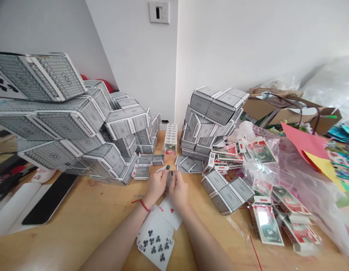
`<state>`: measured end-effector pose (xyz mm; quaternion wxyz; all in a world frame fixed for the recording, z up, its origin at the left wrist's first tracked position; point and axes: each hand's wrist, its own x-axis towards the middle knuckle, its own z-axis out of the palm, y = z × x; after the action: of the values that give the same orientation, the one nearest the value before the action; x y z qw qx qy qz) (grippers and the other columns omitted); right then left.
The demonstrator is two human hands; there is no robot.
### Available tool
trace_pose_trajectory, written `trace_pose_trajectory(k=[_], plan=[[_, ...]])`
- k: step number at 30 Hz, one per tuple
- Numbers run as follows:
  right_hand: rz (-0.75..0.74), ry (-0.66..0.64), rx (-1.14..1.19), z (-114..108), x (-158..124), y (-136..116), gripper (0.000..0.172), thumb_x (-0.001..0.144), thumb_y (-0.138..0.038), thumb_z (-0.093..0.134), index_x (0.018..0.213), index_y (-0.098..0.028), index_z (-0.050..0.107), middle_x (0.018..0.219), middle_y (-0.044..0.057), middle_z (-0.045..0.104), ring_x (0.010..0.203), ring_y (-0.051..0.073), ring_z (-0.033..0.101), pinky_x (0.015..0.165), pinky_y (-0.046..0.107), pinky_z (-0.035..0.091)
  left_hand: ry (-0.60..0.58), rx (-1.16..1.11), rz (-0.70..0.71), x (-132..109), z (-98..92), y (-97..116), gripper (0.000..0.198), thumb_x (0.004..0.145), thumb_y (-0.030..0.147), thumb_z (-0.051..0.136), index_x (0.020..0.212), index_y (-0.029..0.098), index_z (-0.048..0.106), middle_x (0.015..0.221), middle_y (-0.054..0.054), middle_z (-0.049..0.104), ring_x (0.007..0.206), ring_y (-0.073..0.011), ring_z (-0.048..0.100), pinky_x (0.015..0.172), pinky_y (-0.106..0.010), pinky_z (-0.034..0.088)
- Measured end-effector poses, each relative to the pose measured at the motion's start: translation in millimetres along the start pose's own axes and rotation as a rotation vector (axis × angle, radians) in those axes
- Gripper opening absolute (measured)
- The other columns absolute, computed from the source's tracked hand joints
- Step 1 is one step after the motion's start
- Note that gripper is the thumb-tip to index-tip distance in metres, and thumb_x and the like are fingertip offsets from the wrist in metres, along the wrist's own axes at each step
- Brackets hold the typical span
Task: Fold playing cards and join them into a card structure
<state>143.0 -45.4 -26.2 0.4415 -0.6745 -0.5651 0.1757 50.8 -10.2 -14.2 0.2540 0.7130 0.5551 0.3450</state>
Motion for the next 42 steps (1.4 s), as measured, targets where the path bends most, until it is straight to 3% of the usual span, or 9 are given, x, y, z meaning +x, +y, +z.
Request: trace_pose_trajectory(k=[11,16,22,27,32,36,42], plan=[[0.01,0.044,0.168,1,0,-4,0.031,0.085,-0.041,0.029,0.083,-0.019,0.051,0.055,-0.001,0.054,0.042,0.012,0.047,0.042,0.021,0.033,0.052,-0.463,-0.186,1,3.9,6,0.046,0.081,0.044,0.036,0.044,0.016,0.035,0.043,0.003,0.039,0.042,-0.0073,0.034,0.04,-0.021,0.023],[0.065,0.016,0.27,0,0,-5,0.032,0.086,-0.042,0.03,0.074,-0.019,0.049,0.047,-0.005,0.044,0.041,0.011,0.043,0.041,0.02,0.032,0.045,-0.614,-0.219,1,7.0,5,0.044,0.081,0.044,0.036,0.047,0.017,0.034,0.045,0.003,0.039,0.042,-0.0071,0.035,0.04,-0.021,0.026],[0.087,0.116,0.221,-5,6,-2,0.033,0.085,-0.043,0.031,0.079,-0.017,0.052,0.054,-0.002,0.05,0.045,0.011,0.045,0.044,0.02,0.034,-0.065,-0.431,-0.043,-4,4.0,1,0.046,0.081,0.042,0.038,0.043,0.017,0.037,0.04,0.003,0.038,0.041,-0.0078,0.035,0.04,-0.022,0.023],[0.071,0.14,0.1,-5,7,4,0.037,0.085,-0.044,0.028,0.085,-0.017,0.054,0.057,0.001,0.057,0.045,0.013,0.049,0.044,0.021,0.035,-0.001,-0.158,0.028,-4,6.0,3,0.046,0.082,0.04,0.037,0.042,0.017,0.038,0.038,0.002,0.039,0.039,-0.0086,0.035,0.042,-0.025,0.02],[0.063,0.141,-0.056,-3,5,5,0.039,0.085,-0.044,0.028,0.093,-0.016,0.054,0.059,0.003,0.059,0.044,0.015,0.05,0.045,0.023,0.033,0.086,0.192,0.056,-5,7.6,5,0.042,0.083,0.038,0.036,0.05,0.018,0.05,0.047,-0.004,0.052,0.042,-0.012,0.044,0.043,-0.026,0.021],[0.128,0.112,0.127,-3,9,4,0.038,0.084,-0.047,0.029,0.089,-0.017,0.053,0.051,-0.001,0.052,0.04,0.012,0.045,0.041,0.021,0.032,0.09,0.311,0.093,-4,4.4,0,0.039,0.084,0.038,0.035,0.055,0.018,0.053,0.05,-0.005,0.054,0.046,-0.0136,0.049,0.044,-0.027,0.022],[0.257,0.112,0.464,-4,19,8,0.038,0.078,-0.054,0.038,0.073,-0.018,0.048,0.047,-0.006,0.041,0.036,0.008,0.035,0.033,0.019,0.03,-0.071,0.161,0.219,-2,-3.2,-1,0.031,0.085,0.031,0.033,0.063,0.019,0.05,0.056,-0.001,0.054,0.055,-0.0125,0.051,0.049,-0.024,0.028]])
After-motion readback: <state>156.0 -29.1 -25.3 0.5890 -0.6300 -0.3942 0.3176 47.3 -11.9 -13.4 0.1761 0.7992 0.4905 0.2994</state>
